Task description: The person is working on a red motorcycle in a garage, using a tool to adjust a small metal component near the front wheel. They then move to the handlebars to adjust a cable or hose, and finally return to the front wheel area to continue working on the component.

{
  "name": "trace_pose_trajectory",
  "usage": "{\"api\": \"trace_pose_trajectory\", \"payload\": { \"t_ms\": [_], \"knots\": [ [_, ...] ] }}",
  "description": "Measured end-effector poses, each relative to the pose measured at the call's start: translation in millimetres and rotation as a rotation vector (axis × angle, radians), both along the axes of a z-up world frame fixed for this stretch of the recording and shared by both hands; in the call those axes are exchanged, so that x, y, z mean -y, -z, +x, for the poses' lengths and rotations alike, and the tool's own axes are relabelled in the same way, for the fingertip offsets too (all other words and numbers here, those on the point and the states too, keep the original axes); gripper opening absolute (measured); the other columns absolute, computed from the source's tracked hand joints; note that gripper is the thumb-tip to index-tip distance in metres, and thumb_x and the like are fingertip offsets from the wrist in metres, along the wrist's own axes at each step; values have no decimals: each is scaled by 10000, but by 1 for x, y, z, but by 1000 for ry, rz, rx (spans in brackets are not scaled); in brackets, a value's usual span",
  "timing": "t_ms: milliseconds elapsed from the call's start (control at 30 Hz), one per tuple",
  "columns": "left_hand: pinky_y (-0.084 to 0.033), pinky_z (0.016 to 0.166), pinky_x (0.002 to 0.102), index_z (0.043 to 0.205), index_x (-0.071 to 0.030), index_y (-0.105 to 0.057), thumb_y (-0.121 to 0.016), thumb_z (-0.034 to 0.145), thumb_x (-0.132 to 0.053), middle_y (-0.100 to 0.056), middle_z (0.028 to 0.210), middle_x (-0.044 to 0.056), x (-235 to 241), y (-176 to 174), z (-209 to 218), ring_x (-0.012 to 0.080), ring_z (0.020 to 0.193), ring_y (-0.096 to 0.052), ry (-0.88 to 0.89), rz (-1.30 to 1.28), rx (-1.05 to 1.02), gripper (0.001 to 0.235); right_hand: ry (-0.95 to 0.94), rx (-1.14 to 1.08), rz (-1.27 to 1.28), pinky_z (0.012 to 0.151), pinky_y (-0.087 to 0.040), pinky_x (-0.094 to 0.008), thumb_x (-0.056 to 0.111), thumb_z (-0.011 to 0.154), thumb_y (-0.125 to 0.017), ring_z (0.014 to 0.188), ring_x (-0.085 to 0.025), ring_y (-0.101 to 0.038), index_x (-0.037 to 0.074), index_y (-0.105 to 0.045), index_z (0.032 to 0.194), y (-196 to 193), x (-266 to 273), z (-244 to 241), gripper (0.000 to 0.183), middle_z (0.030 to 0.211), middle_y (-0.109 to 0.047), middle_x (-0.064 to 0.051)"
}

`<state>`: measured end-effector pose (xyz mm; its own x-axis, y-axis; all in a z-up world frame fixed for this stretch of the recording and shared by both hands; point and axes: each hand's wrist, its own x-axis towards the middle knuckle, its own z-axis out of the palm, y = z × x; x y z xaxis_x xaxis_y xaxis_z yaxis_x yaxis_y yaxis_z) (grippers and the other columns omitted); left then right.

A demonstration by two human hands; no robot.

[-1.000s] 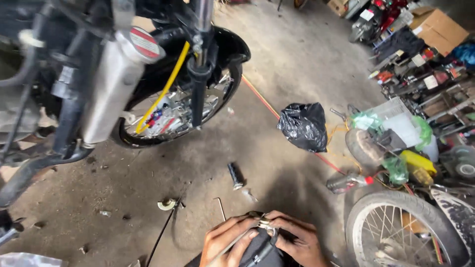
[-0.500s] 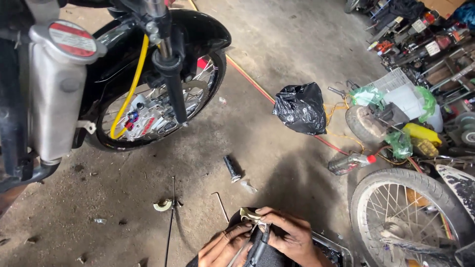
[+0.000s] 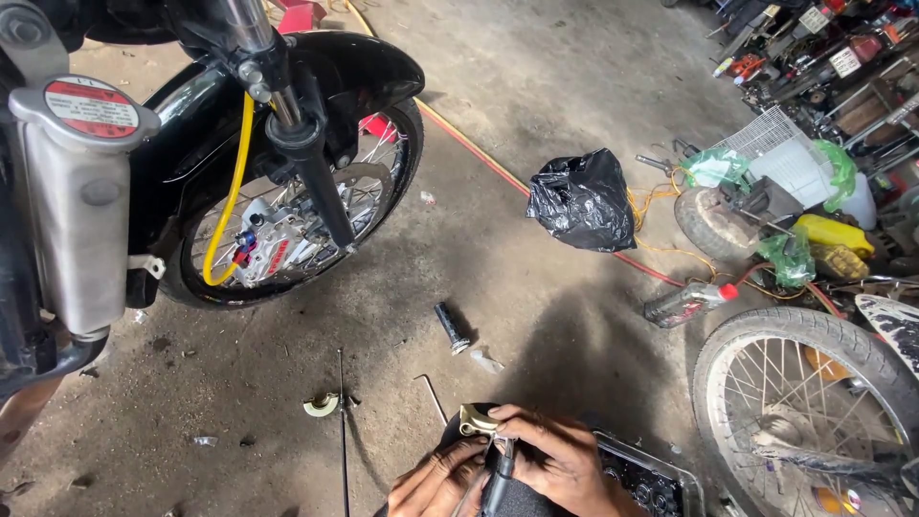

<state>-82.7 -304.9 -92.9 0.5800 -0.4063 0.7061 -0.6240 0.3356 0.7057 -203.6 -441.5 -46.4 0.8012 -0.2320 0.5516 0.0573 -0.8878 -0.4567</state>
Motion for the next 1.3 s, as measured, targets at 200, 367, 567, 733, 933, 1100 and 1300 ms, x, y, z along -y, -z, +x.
{"api": "trace_pose_trajectory", "payload": {
  "t_ms": [200,367,567,733,933,1100,1300],
  "knots": [
    [-539,910,146,951,-130,-808,-685,929,-150,-822,1051,-28,3,11,-9,89,1000,-798,-29,68,29,127,-8,30,-7,869,-680,-316,139,947,-710,965,-275,-823,-14,-717,1035,-6,0,1,177,1098,-775,-168],
    [-519,843,99,845,-174,-846,-628,910,-124,-850,939,-71,5,-1,-20,-1,937,-793,-99,162,-222,233,-8,36,-13,878,-682,-322,154,942,-719,974,-274,-823,-16,-718,1038,-5,0,1,195,1101,-777,-170],
    [-527,777,110,934,-193,-798,-695,918,-185,-826,1054,-67,3,22,-15,15,947,-802,-33,90,-22,105,-4,58,1,884,-689,-324,194,954,-706,970,-274,-824,-12,-723,1031,-4,1,2,221,1087,-782,-169],
    [-559,848,112,973,-144,-823,-713,877,-186,-841,991,-46,14,24,-19,41,932,-819,-88,20,-115,151,-26,56,-3,872,-680,-339,141,951,-698,956,-284,-824,-13,-711,1002,-7,2,4,162,1052,-780,-182],
    [-614,764,117,945,-134,-808,-769,840,-152,-834,949,-30,22,32,-24,35,854,-823,-147,-4,-132,113,8,61,-25,892,-700,-327,139,921,-743,986,-278,-827,-11,-726,1030,-1,3,4,186,1089,-787,-160],
    [-583,719,96,980,-187,-813,-779,839,-214,-832,978,-83,19,36,-26,-2,865,-813,-156,50,-145,148,-11,67,8,877,-685,-328,142,937,-717,960,-281,-828,-19,-712,1008,0,2,5,176,1061,-784,-185],
    [-489,693,70,879,-219,-819,-702,844,-192,-824,916,-106,22,30,-27,-34,836,-788,-253,43,-99,125,-37,78,5,886,-693,-344,137,938,-717,967,-294,-822,-29,-704,1009,1,5,3,181,1056,-779,-203]
  ]
}}
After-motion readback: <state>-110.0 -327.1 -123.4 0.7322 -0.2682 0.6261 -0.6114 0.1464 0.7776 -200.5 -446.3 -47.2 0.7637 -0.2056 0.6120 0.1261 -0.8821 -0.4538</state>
